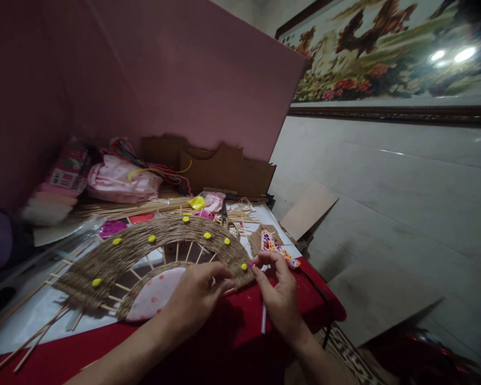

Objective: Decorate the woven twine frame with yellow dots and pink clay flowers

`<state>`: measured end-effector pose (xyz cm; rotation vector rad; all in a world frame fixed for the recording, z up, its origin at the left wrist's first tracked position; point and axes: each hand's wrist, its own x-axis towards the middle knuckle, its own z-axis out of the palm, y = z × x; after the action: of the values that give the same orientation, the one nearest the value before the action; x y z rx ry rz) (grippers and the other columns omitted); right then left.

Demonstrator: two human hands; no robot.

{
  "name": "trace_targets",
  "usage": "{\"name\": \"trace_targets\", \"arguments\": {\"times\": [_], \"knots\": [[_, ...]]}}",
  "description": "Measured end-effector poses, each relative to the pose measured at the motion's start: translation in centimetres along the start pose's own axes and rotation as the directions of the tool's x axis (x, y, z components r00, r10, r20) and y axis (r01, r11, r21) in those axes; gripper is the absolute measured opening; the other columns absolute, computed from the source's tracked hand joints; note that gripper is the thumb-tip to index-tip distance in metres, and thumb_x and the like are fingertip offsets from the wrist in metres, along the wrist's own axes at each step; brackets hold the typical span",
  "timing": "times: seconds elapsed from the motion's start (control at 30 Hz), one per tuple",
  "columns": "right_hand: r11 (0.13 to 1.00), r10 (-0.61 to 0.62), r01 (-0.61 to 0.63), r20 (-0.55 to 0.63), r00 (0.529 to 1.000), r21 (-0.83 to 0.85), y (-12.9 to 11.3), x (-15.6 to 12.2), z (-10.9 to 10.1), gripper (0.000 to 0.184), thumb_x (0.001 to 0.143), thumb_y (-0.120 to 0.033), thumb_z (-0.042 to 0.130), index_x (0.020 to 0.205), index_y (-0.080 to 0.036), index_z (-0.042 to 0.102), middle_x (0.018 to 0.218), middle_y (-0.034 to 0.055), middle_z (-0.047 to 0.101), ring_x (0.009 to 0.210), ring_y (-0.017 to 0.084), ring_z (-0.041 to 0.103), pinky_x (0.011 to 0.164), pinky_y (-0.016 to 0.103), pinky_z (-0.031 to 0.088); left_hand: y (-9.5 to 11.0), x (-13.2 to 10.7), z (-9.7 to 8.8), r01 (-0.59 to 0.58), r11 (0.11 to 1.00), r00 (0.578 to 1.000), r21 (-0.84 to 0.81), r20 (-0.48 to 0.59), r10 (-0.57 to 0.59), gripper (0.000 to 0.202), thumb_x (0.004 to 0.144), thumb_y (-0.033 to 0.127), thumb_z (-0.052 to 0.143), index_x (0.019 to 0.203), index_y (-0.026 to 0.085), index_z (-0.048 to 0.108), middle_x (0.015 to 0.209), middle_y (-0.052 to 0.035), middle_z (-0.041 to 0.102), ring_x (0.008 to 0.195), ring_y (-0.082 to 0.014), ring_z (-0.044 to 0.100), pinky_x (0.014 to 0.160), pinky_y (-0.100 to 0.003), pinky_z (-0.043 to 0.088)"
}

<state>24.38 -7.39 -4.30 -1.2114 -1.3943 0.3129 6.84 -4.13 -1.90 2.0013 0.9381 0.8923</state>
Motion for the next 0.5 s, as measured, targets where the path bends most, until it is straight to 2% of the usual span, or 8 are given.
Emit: {"name": "trace_targets", "arguments": {"times": [0.03, 0.1, 0.17, 0.23, 0.3, 0.4, 0.5], "knots": [[0.999, -0.022, 0.024, 0.031, 0.999, -0.048, 0.5, 0.4, -0.3, 0.018, 0.082, -0.017, 0.056, 0.100, -0.020, 0.052, 0.087, 0.0035, 0.061, 0.078, 0.016, 0.059, 0.065, 0.026, 0.048, -0.2, -0.1, 0.1, -0.080, 0.982, 0.997, 0.173, -0.008, 0.082, 0.014, 0.081, 0.019, 0.051, 0.081, 0.017, 0.065, 0.072, -0.0046, 0.064, 0.061, -0.0145, 0.053, 0.055, -0.024, 0.034], [0.991, -0.042, 0.054, 0.101, 0.994, -0.122, 1.5, 1.1, -0.7, 0.019, 0.082, -0.015, 0.055, 0.101, -0.020, 0.053, 0.087, 0.0040, 0.062, 0.080, 0.017, 0.059, 0.068, 0.028, 0.048, -0.5, -0.4, 0.3, -0.209, 0.856, 0.976, 0.473, 0.046, 0.213, 0.020, 0.081, 0.011, 0.044, 0.082, 0.016, 0.064, 0.075, -0.0064, 0.063, 0.058, -0.0150, 0.053, 0.052, -0.026, 0.031], [0.980, -0.059, 0.086, 0.145, 0.988, -0.182, 2.0, 1.4, -0.8, 0.021, 0.082, -0.014, 0.054, 0.102, -0.019, 0.053, 0.087, 0.0044, 0.062, 0.080, 0.018, 0.060, 0.070, 0.029, 0.047, -0.6, -0.6, 0.5, -0.284, 0.710, 0.955, 0.644, 0.127, 0.267, 0.023, 0.081, 0.007, 0.040, 0.081, 0.016, 0.062, 0.076, -0.0070, 0.062, 0.053, -0.0147, 0.050, 0.047, -0.026, 0.026], [0.967, -0.074, 0.111, 0.164, 0.984, -0.229, 2.3, 1.5, -0.8, 0.022, 0.081, -0.013, 0.054, 0.102, -0.019, 0.054, 0.086, 0.0045, 0.062, 0.080, 0.018, 0.059, 0.070, 0.030, 0.047, -0.6, -0.7, 0.7, -0.310, 0.616, 0.946, 0.725, 0.168, 0.278, 0.023, 0.082, 0.007, 0.039, 0.080, 0.016, 0.060, 0.076, -0.0068, 0.060, 0.050, -0.0147, 0.049, 0.044, -0.027, 0.024], [0.955, -0.091, 0.136, 0.177, 0.980, -0.263, 2.3, 1.5, -0.8, 0.023, 0.081, -0.012, 0.054, 0.102, -0.019, 0.054, 0.086, 0.0044, 0.063, 0.079, 0.019, 0.059, 0.070, 0.030, 0.046, -0.6, -0.7, 0.7, -0.294, 0.562, 0.949, 0.773, 0.168, 0.266, 0.022, 0.083, 0.009, 0.038, 0.081, 0.016, 0.059, 0.077, -0.0074, 0.060, 0.049, -0.0153, 0.050, 0.043, -0.027, 0.024], [0.935, -0.132, 0.188, 0.197, 0.971, -0.301, 2.2, 1.5, -0.8, 0.024, 0.081, -0.010, 0.052, 0.103, -0.019, 0.053, 0.085, 0.0043, 0.063, 0.080, 0.019, 0.060, 0.073, 0.031, 0.046, -0.6, -0.6, 0.7, -0.268, 0.530, 0.960, 0.805, 0.178, 0.214, 0.023, 0.083, 0.008, 0.038, 0.081, 0.016, 0.059, 0.077, -0.0080, 0.060, 0.051, -0.0164, 0.053, 0.043, -0.027, 0.028], [0.918, -0.160, 0.228, 0.222, 0.962, -0.325, 2.3, 1.6, -0.9, 0.025, 0.082, -0.008, 0.051, 0.104, -0.020, 0.053, 0.085, 0.0040, 0.063, 0.081, 0.019, 0.060, 0.076, 0.031, 0.045, -0.8, -0.5, 0.8, -0.269, 0.537, 0.963, 0.800, 0.206, 0.175, 0.023, 0.081, 0.006, 0.037, 0.082, 0.015, 0.058, 0.075, -0.0081, 0.061, 0.055, -0.0176, 0.056, 0.046, -0.027, 0.033]]}}
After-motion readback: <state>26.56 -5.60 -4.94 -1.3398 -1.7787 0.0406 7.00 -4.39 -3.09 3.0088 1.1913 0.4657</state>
